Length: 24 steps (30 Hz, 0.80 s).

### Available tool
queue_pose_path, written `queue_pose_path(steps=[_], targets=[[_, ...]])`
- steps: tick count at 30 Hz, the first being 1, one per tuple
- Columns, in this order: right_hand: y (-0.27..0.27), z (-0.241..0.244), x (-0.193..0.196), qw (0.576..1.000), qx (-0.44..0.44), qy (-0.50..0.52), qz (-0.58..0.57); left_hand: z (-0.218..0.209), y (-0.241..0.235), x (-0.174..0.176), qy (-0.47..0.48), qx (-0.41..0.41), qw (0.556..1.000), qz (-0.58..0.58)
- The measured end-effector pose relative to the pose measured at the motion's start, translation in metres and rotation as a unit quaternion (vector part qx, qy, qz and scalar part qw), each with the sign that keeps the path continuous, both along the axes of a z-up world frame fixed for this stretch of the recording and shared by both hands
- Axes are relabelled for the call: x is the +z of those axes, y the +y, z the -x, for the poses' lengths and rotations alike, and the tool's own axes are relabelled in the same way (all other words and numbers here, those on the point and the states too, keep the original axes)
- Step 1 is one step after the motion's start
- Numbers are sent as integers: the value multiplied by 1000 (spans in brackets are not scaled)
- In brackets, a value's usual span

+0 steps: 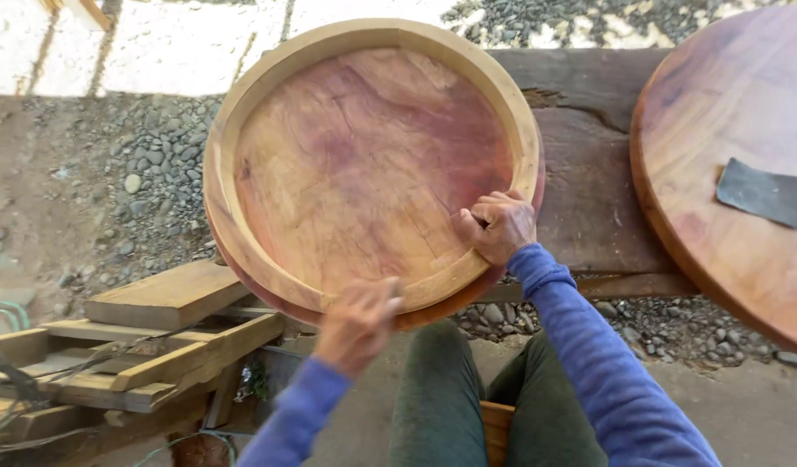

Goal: The person sands the rim and surface of a large round wooden tray using a sanding block. They rotate the tray to reach different areas, then flip it over to sand the underside. Finally, they sand a second round wooden piece placed beside the tray.

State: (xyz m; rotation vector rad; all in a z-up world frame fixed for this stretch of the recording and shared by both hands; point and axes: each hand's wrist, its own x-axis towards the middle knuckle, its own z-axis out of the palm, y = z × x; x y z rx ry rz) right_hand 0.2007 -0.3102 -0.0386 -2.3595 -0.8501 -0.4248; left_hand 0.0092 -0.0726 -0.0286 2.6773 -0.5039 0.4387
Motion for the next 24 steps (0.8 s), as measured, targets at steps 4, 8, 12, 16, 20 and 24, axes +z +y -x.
queue_pose_path(steps=[4,8,12,16,20,24], targets=[[0,0,4,1000,-10,17,-2,17,32,5,-25,35,993,-114],[-1,-3,-3,1000,-10,13,3,-18,-79,18,-52,27,995,80],[0,-2,-4,1000,2,-19,2,-20,-118,-38,-79,15,997,6],[-2,2,-2,1000,-3,-6,12,29,-20,-8,-34,74,997,2],[-2,1,-4,1000,-16,-5,0,43,34,-29,-51,152,983,-87],[-2,3,0,1000,-17,-14,-12,21,-52,-31,-75,175,982,-5]])
